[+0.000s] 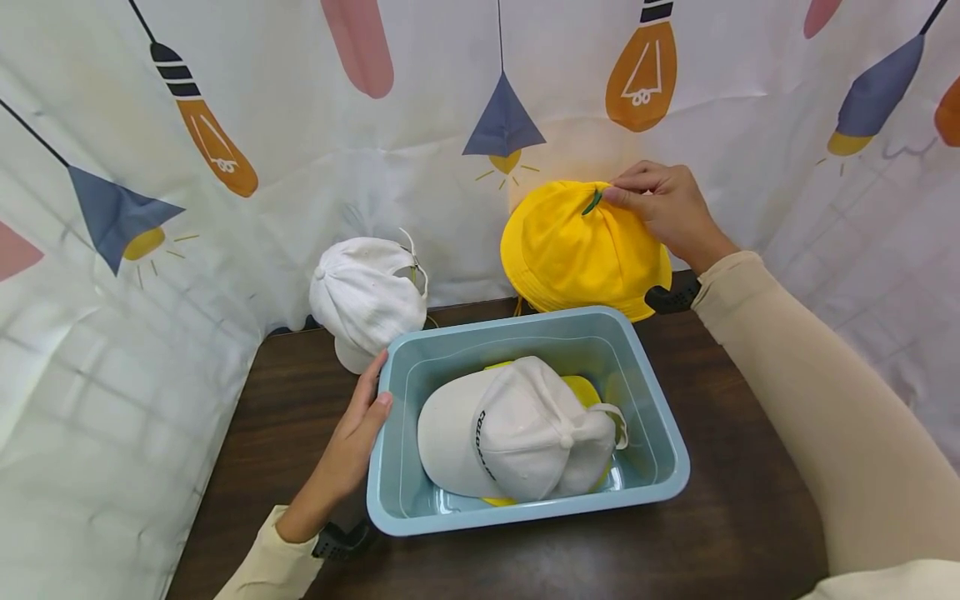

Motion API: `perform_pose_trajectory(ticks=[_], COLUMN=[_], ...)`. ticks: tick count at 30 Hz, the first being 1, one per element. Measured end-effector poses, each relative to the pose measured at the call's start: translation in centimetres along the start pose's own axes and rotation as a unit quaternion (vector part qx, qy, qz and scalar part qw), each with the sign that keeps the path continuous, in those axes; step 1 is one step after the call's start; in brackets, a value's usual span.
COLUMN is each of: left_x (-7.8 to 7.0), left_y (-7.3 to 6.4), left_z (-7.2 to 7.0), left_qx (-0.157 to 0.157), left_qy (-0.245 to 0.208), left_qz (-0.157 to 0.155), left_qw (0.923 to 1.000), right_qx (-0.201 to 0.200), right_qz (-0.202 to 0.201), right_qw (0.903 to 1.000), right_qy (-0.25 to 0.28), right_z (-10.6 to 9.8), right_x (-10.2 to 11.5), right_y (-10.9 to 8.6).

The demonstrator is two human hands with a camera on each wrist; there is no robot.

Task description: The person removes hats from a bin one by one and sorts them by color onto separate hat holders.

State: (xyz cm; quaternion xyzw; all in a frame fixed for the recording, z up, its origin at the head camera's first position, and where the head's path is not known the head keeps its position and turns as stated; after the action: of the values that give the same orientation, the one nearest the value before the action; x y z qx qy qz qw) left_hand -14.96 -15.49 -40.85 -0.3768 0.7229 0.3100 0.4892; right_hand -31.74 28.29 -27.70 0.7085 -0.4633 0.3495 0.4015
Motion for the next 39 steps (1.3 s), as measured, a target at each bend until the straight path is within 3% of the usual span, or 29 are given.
perform_pose_trajectory(ticks=[16,26,39], left_x=[-0.1,0.0,0.0], left_y=[-0.2,-0.1,0.0], left_z=[0.0,0.0,0.0], left_qx=[0.000,0.002,0.002], left_qy=[-0.001,-0.006,0.003], left_qz=[0.003,0.002,-0.008], left_qw=[1.0000,1.0000,1.0000], right_qx=[-0.009,0.013,0.037], right_qz=[0.043,0.058,0.067], right_qw=[0.9990,0.9979,0.9968], right_qy=[0.001,0.023,-0.026], right_z=[-0.1,0.2,0.9], right_x=[-1.6,-2.3,-2.9], right_y=[-0.4,-1.0,-1.8])
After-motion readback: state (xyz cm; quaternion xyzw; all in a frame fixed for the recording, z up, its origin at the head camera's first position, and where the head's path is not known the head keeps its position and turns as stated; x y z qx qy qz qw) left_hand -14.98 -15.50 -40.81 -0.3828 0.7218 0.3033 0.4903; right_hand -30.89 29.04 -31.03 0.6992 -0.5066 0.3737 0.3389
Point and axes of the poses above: each hand's wrist, its own y-axis towards the middle knuckle, its own z-axis out of the palm, x = y × z, the point moved 5 cm from there along y, towards the middle knuckle, and after that the axes turned 13 degrees about x, right-handed, at the moved point
